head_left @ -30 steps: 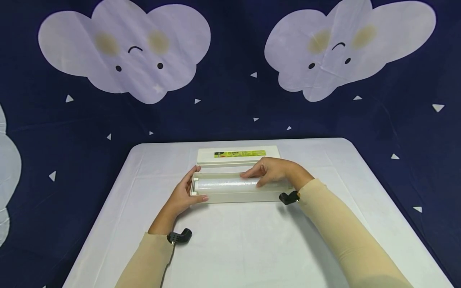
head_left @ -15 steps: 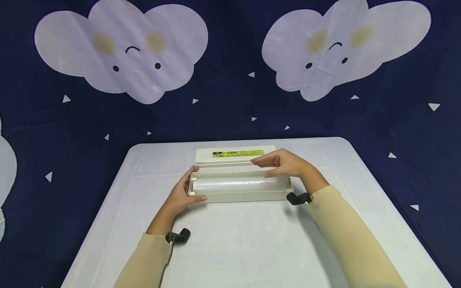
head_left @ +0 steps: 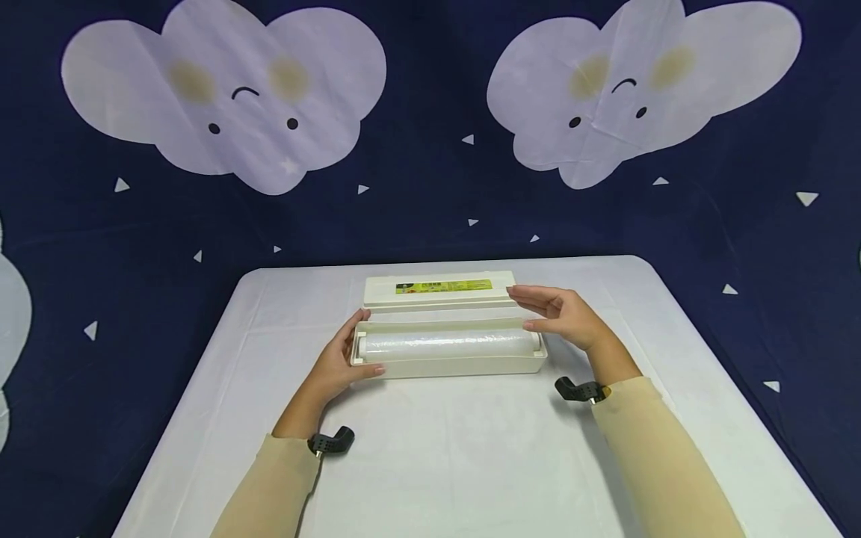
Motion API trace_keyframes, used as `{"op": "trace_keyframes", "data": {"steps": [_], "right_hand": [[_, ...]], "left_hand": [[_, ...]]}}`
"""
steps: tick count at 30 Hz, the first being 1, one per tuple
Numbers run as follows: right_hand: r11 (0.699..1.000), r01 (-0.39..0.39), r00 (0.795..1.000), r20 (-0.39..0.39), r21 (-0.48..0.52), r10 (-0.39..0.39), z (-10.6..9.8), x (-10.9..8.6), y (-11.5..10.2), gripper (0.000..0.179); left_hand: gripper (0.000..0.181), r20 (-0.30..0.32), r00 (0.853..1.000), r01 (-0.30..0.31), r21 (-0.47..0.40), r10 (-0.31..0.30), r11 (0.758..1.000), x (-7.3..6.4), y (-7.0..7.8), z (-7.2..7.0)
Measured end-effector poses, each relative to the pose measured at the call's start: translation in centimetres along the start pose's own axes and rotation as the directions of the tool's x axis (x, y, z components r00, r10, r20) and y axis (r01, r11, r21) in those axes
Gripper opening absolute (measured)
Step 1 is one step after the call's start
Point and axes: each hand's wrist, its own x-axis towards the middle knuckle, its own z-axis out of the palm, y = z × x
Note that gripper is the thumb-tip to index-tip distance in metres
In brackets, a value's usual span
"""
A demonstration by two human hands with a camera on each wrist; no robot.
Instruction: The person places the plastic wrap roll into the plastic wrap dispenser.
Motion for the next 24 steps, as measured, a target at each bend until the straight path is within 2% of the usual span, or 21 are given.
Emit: {"op": "trace_keyframes", "data": {"steps": [6,24], "right_hand": [[1.0,-0.003,0.999,-0.035,0.015,0.003,0.2,-1.2,1.0,0.072],[0.996,0.019,0.999,-0.033,0.085,-0.017,0.5,-2.8,2.7,0.086]], "left_hand": [[0.121,-0.009,1.0,0.01,0.018,-0.01,1.0,-0.2,0.0,0.0],[0.121,-0.006,1.0,-0.001,0.031,0.002,1.0,-0.2,0.0,0.1]]}}
